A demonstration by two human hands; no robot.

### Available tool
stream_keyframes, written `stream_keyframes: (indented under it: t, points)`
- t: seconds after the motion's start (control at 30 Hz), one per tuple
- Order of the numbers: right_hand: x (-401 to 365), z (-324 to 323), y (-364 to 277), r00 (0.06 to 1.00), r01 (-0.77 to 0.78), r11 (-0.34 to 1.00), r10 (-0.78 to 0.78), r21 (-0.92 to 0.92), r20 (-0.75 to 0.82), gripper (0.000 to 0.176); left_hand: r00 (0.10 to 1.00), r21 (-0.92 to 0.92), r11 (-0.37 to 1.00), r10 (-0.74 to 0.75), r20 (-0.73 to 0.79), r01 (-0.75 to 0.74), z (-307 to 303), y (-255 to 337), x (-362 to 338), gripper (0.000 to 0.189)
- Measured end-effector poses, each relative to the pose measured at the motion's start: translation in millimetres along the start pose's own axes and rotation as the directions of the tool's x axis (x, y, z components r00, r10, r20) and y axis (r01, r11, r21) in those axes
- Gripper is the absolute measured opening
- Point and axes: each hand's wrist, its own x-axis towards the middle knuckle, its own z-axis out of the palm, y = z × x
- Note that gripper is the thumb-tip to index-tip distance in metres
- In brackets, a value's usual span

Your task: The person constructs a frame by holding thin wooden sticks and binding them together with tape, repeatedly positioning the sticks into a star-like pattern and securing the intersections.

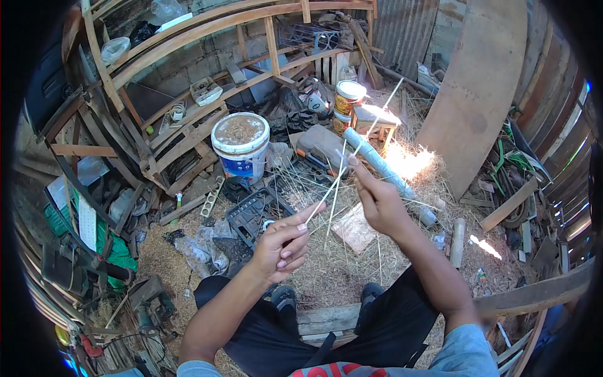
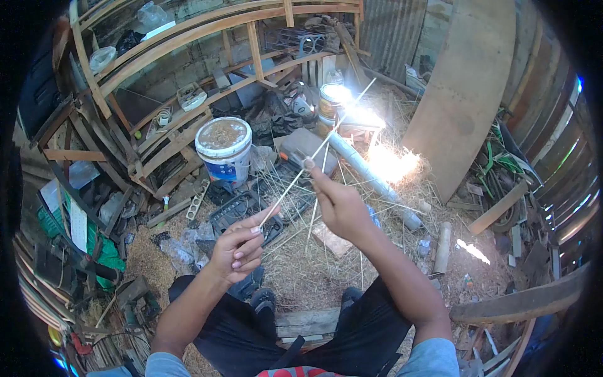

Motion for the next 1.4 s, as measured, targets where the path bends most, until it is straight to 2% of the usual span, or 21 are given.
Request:
stream_keyframes:
  t: [0.03, 0.17, 0.27, 0.37, 0.57, 0.67, 0.77, 0.87, 0.97, 1.07, 1.17, 1.23, 1.33, 1.4]
  points:
    - [2, -1, 2, 0.999, -0.017, 0.999, 0.018, 0.035, -0.045, 0.057, 1.0, 0.019, 1.0, -0.008, 0.0, 0.008, 0, 0, 0, 0.054]
    - [-14, 13, -29, 0.961, 0.133, 0.991, -0.137, 0.034, 0.242, 0.056, 0.997, 0.039, 0.998, 0.045, -0.066, -0.042, 2, -2, 4, 0.055]
    - [-24, 30, -42, 0.941, 0.196, 0.978, -0.208, 0.073, 0.267, 0.057, 0.994, -0.03, 0.997, 0.065, -0.09, -0.068, -6, -3, 8, 0.057]
    - [-25, 31, -43, 0.942, 0.205, 0.977, -0.213, 0.057, 0.26, 0.057, 0.986, -0.027, 0.997, 0.071, -0.15, -0.075, -1, -4, 6, 0.057]
    - [-22, 25, -40, 0.931, 0.232, 0.972, -0.232, 0.035, 0.281, 0.06, 0.997, -0.129, 0.99, 0.048, -0.068, -0.056, -7, -4, 3, 0.056]
    - [-23, 27, -45, 0.926, 0.234, 0.966, -0.255, 0.105, 0.28, 0.061, 0.998, -0.147, 0.988, 0.041, -0.041, -0.047, -8, -5, 2, 0.059]
    - [-20, 22, -39, 0.924, 0.201, 0.98, -0.187, -0.008, 0.334, 0.063, 0.998, -0.167, 0.985, 0.027, -0.055, -0.036, -9, -4, 4, 0.06]
    - [-9, 19, -25, 0.983, 0.163, 0.983, -0.155, -0.082, 0.095, 0.062, 0.998, -0.119, 0.993, 0.015, -0.056, -0.022, -3, -3, 3, 0.062]
    - [2, 1, -2, 0.989, -0.144, 0.989, 0.144, -0.018, 0.034, 0.065, 0.999, -0.069, 0.997, -0.025, -0.044, 0.021, -2, -7, 2, 0.062]
    - [6, -8, 16, 0.987, -0.153, 0.988, 0.153, -0.004, -0.057, 0.064, 0.999, -0.064, 0.998, -0.031, -0.042, 0.028, -5, -13, 5, 0.061]
    - [-2, -2, -13, 0.969, -0.007, 1.0, 0.007, 0.0, 0.249, 0.064, 0.999, -0.09, 0.996, 0.004, -0.035, -0.007, -1, -9, 7, 0.061]
    - [-20, 24, -22, 0.936, 0.186, 0.977, -0.207, 0.101, 0.286, 0.066, 0.999, -0.124, 0.992, 0.01, -0.053, -0.017, -2, -7, 7, 0.06]
    - [-24, 29, -40, 0.928, 0.159, 0.987, -0.154, 0.014, 0.34, 0.065, 0.994, -0.179, 0.983, 0.013, -0.105, -0.031, -6, -6, 6, 0.06]
    - [-18, 23, -35, 0.966, 0.064, 0.997, -0.052, -0.037, 0.254, 0.062, 0.996, -0.119, 0.992, 0.02, -0.081, -0.03, -4, -5, 4, 0.06]
